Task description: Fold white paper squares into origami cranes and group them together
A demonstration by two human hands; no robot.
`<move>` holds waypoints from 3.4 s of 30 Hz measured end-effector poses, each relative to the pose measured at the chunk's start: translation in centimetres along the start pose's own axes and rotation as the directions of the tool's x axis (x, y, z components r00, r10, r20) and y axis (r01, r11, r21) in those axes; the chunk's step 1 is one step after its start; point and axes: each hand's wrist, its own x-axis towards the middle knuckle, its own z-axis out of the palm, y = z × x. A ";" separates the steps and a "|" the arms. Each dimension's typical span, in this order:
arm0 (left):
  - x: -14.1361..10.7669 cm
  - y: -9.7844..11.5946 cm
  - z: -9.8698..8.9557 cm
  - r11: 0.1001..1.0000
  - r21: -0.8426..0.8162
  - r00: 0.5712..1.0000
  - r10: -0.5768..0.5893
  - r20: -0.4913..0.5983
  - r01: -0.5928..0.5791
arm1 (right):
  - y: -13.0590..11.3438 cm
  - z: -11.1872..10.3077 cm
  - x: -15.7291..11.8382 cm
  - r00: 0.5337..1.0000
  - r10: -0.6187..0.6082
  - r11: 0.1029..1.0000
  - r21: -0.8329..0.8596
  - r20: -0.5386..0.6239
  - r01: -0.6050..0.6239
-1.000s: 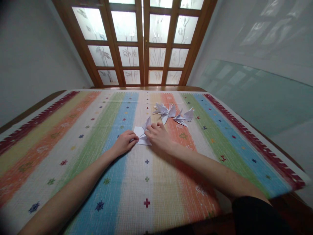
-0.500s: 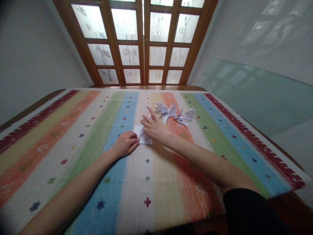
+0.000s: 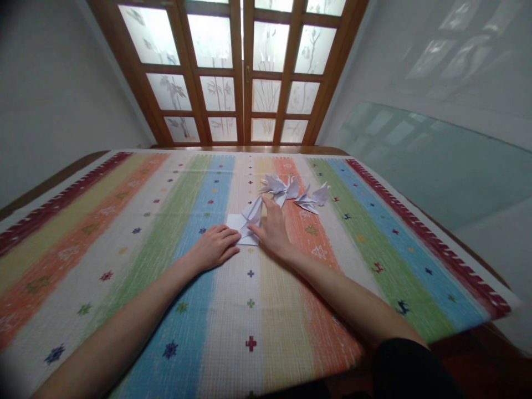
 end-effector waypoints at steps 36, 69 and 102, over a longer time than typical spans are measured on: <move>0.2 -2.2 1.1 0.939 -0.241 0.966 -0.258 -0.029 0.244 | 3.2 1.4 2.6 0.812 -0.465 0.856 -0.053 0.354 0.514; -0.3 -1.8 1.7 0.971 -0.151 0.977 -0.197 -0.085 0.183 | 0.4 -1.5 -0.1 0.906 0.285 0.907 0.218 0.312 -0.361; 0.6 -0.6 1.8 0.320 -0.900 0.586 -0.805 -0.093 0.296 | -2.9 2.9 1.3 0.795 0.441 0.516 0.607 0.417 -0.604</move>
